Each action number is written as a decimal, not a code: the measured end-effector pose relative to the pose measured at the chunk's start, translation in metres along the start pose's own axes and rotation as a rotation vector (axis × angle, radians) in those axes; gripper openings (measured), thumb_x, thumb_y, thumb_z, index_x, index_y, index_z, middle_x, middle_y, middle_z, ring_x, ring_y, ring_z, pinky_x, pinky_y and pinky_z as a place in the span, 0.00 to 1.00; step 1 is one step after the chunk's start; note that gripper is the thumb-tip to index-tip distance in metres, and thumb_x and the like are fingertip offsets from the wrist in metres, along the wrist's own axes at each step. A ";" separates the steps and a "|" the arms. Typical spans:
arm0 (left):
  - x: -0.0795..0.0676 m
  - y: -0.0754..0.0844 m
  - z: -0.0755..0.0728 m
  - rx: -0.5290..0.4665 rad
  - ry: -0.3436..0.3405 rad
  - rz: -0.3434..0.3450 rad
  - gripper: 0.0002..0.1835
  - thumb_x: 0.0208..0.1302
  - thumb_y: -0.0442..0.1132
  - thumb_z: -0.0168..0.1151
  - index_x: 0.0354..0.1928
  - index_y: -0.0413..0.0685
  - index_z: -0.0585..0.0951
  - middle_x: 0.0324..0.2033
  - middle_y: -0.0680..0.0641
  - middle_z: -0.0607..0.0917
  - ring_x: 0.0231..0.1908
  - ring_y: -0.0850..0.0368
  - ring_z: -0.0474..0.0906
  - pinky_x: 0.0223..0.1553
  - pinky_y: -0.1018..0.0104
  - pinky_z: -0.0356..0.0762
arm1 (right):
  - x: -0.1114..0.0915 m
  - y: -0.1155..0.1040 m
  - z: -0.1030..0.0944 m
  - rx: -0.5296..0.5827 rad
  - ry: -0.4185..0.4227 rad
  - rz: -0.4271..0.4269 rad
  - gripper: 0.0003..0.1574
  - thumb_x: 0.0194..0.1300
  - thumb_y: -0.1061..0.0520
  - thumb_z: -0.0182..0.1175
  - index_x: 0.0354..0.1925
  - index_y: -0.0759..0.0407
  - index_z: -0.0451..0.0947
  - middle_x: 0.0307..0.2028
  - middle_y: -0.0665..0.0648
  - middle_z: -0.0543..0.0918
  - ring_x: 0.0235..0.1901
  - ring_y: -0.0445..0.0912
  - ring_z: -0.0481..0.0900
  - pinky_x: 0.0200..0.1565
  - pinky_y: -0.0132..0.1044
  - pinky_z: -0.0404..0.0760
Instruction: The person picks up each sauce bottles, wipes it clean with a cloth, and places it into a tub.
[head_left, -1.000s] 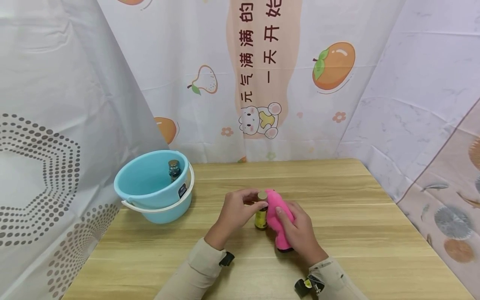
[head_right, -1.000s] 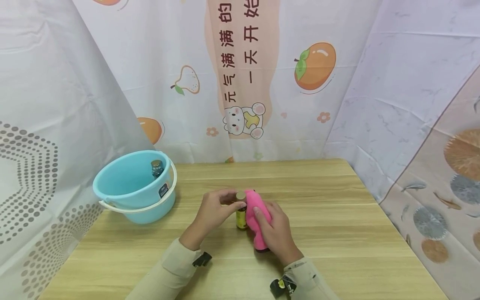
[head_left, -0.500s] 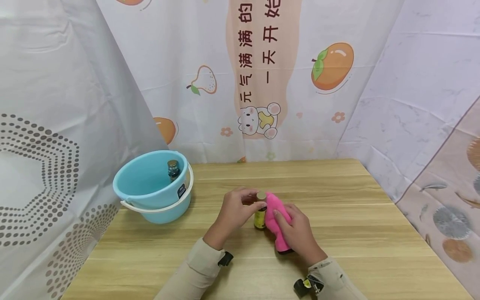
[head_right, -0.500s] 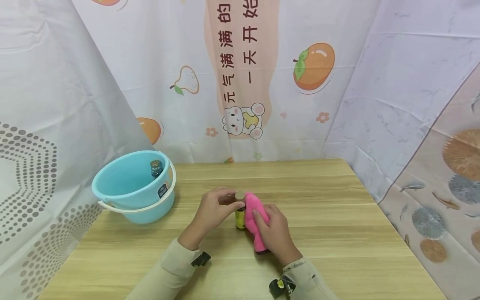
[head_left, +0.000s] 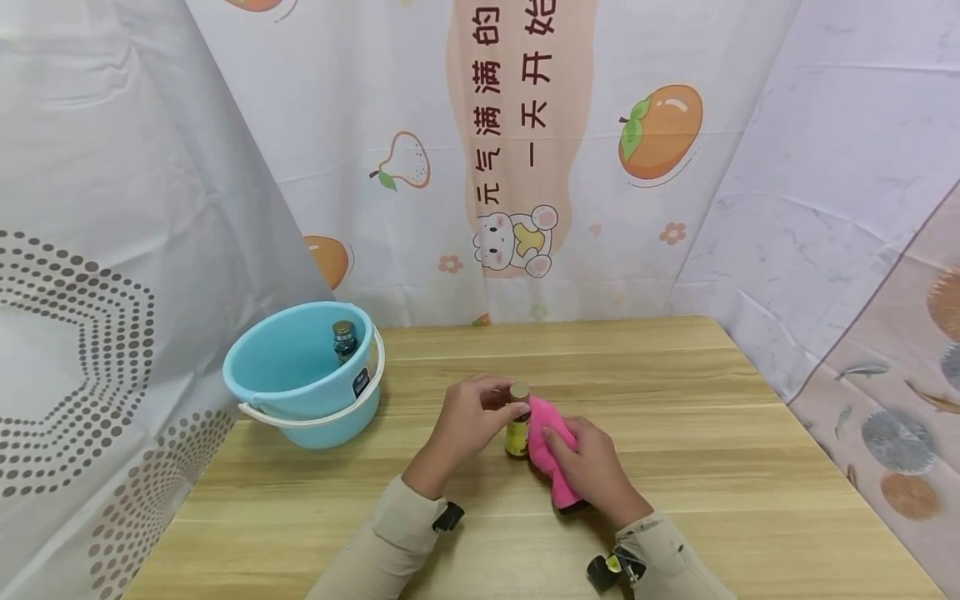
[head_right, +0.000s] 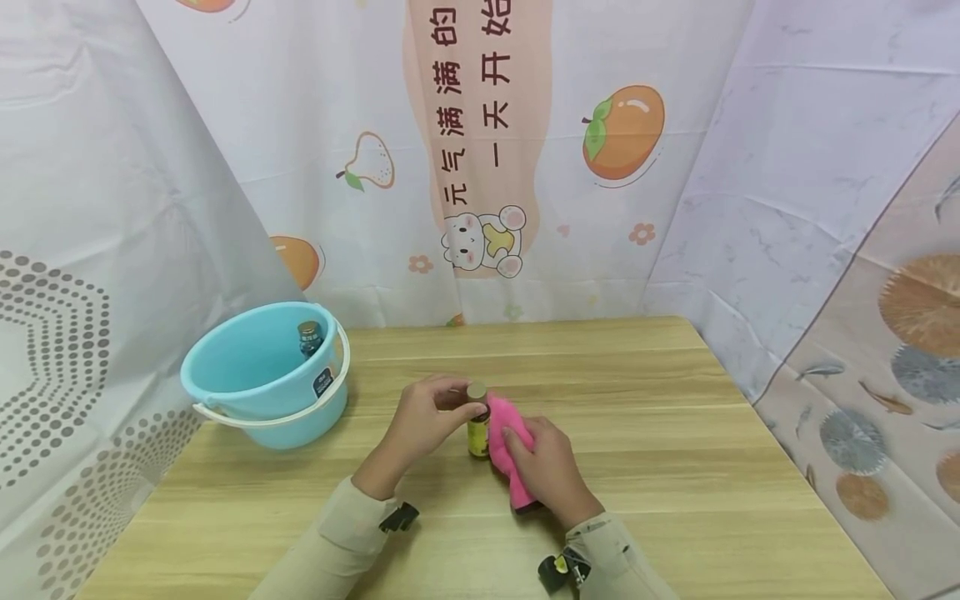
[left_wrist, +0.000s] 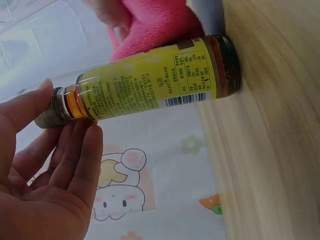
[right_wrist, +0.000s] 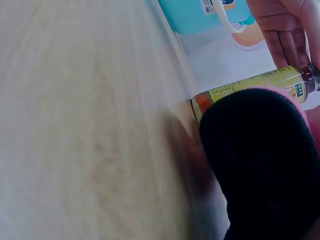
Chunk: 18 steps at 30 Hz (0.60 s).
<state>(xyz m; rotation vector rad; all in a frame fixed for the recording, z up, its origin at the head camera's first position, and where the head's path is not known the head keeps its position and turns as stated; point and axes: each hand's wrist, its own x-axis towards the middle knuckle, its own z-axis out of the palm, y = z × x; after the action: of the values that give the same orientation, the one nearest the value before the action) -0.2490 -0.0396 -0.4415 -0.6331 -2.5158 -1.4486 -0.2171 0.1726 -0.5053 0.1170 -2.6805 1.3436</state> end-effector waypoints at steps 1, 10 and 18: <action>0.000 0.000 0.000 -0.003 -0.003 -0.004 0.21 0.62 0.48 0.76 0.54 0.47 0.88 0.44 0.51 0.88 0.42 0.59 0.88 0.42 0.72 0.86 | 0.000 0.000 0.000 -0.004 -0.009 0.011 0.13 0.74 0.46 0.63 0.43 0.54 0.86 0.41 0.55 0.85 0.38 0.45 0.80 0.38 0.37 0.79; 0.002 0.001 -0.001 -0.014 -0.018 -0.001 0.22 0.62 0.47 0.76 0.55 0.47 0.87 0.47 0.51 0.87 0.46 0.58 0.87 0.49 0.65 0.87 | 0.001 0.001 0.000 -0.031 -0.025 0.042 0.13 0.73 0.47 0.64 0.42 0.55 0.85 0.38 0.54 0.83 0.36 0.45 0.78 0.36 0.36 0.77; 0.000 0.005 -0.002 0.114 0.043 -0.001 0.15 0.59 0.51 0.78 0.44 0.56 0.87 0.39 0.59 0.89 0.40 0.66 0.86 0.38 0.69 0.84 | 0.001 0.000 0.001 -0.017 -0.026 0.039 0.15 0.73 0.46 0.64 0.44 0.55 0.86 0.40 0.54 0.84 0.38 0.45 0.79 0.37 0.36 0.79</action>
<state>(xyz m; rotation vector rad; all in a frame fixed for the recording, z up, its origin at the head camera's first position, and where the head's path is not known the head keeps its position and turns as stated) -0.2467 -0.0390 -0.4371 -0.5741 -2.5438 -1.2940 -0.2179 0.1717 -0.5056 0.0812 -2.7286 1.3386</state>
